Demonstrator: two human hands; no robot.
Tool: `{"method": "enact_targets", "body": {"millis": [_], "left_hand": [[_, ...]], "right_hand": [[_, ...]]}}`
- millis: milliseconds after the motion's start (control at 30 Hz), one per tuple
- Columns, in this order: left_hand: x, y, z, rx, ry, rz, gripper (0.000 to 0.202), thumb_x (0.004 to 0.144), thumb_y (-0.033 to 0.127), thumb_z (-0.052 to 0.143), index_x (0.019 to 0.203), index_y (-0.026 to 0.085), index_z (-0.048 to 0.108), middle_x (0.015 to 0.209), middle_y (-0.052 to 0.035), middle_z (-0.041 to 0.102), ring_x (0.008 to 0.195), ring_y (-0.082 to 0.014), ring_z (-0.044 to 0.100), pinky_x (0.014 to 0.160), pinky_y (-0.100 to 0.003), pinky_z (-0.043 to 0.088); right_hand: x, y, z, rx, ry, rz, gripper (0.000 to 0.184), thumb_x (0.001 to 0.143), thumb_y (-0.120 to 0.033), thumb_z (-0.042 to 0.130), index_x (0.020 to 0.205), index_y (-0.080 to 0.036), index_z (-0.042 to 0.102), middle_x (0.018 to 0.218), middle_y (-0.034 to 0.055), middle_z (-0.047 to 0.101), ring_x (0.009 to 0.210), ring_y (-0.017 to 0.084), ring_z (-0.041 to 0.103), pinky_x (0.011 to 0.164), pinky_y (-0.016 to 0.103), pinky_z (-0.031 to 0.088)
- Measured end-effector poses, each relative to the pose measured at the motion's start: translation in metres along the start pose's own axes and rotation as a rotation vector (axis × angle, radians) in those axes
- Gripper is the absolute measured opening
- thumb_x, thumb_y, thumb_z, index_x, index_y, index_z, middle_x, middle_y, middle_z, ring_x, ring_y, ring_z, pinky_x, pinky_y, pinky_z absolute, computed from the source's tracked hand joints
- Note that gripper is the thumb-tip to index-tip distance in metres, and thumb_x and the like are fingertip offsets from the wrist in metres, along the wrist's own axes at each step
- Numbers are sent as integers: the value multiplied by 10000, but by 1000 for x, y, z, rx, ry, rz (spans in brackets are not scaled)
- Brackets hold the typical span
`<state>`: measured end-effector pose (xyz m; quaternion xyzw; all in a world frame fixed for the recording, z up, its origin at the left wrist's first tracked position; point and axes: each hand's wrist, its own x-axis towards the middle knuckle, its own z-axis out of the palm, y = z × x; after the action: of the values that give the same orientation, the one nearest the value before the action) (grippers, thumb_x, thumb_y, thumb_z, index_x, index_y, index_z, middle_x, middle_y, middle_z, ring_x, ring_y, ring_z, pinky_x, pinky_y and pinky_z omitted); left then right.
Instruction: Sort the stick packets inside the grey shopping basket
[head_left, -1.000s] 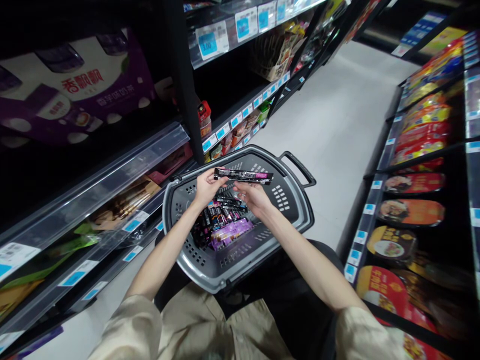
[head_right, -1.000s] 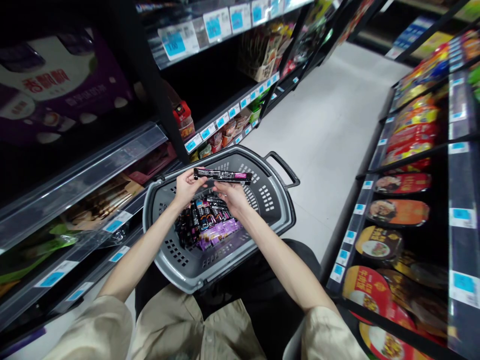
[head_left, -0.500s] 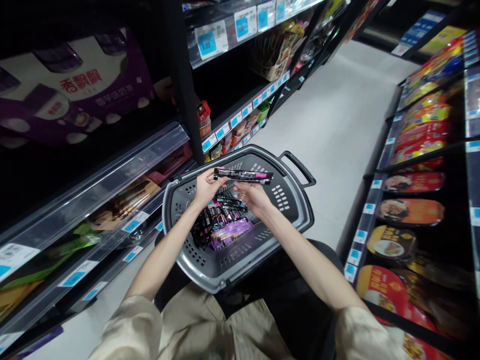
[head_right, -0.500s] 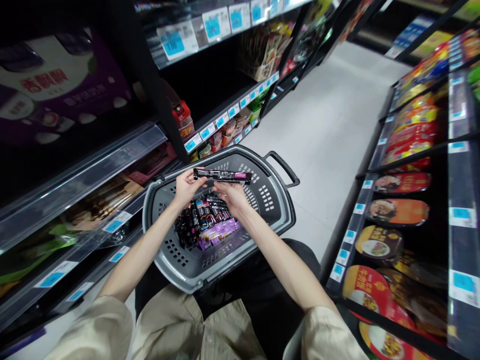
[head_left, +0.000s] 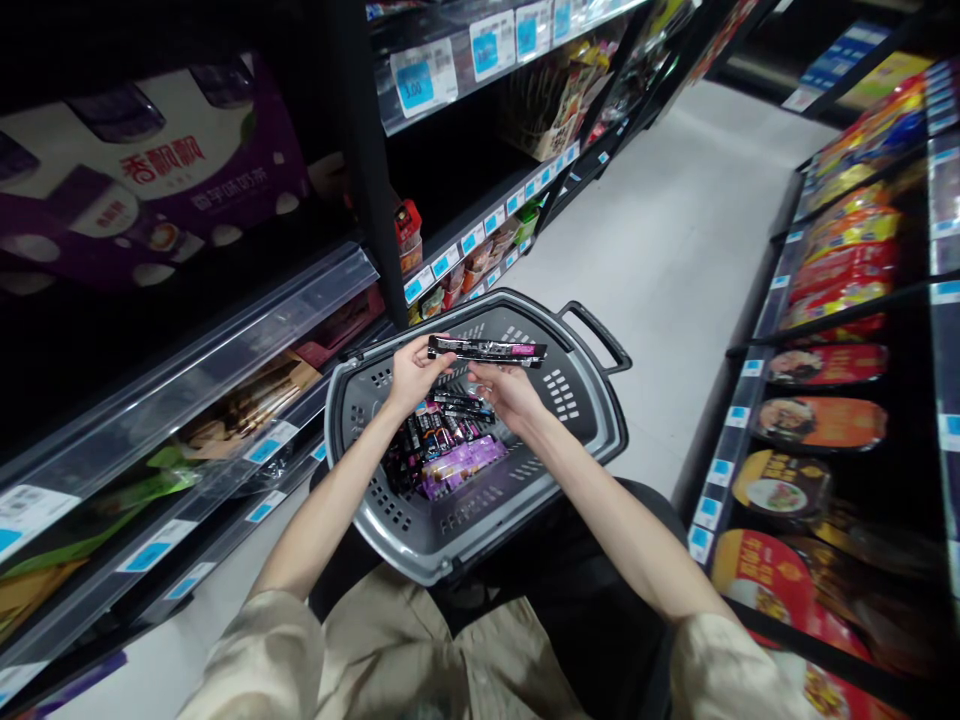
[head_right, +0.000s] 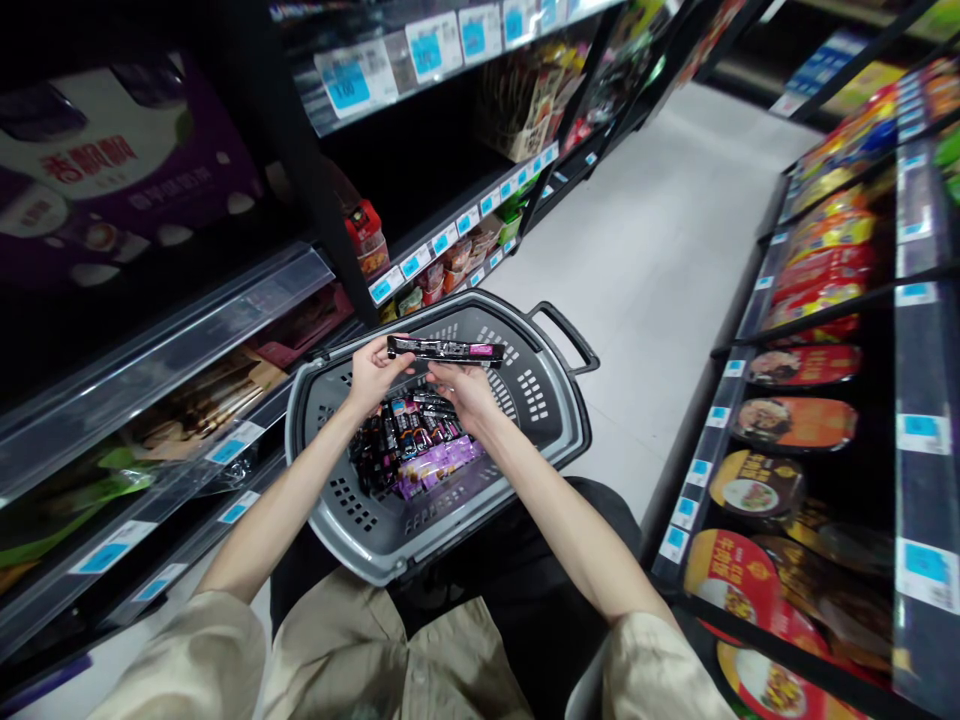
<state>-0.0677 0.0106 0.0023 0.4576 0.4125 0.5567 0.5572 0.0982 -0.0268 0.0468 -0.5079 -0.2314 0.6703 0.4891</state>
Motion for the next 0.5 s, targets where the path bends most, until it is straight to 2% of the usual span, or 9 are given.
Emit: {"method": "enact_targets", "body": {"millis": [200, 500], "left_hand": [[0, -1, -1, 10, 1, 6, 604, 645, 463, 935, 1117, 136, 745, 984, -79, 798, 789, -190, 744, 678, -333, 667], [1, -2, 0, 1, -7, -7, 614, 630, 463, 942, 1113, 142, 740, 961, -61, 798, 763, -166, 739, 658, -296, 663]], "right_hand": [[1, 1, 0, 8, 5, 0, 390, 469, -307, 994, 756, -195, 755, 780, 9, 749, 711, 143, 639, 619, 280, 419], [-1, -1, 1, 26, 8, 2, 434, 462, -332, 1018, 774, -187, 754, 771, 10, 737, 718, 138, 628, 617, 267, 434]]}}
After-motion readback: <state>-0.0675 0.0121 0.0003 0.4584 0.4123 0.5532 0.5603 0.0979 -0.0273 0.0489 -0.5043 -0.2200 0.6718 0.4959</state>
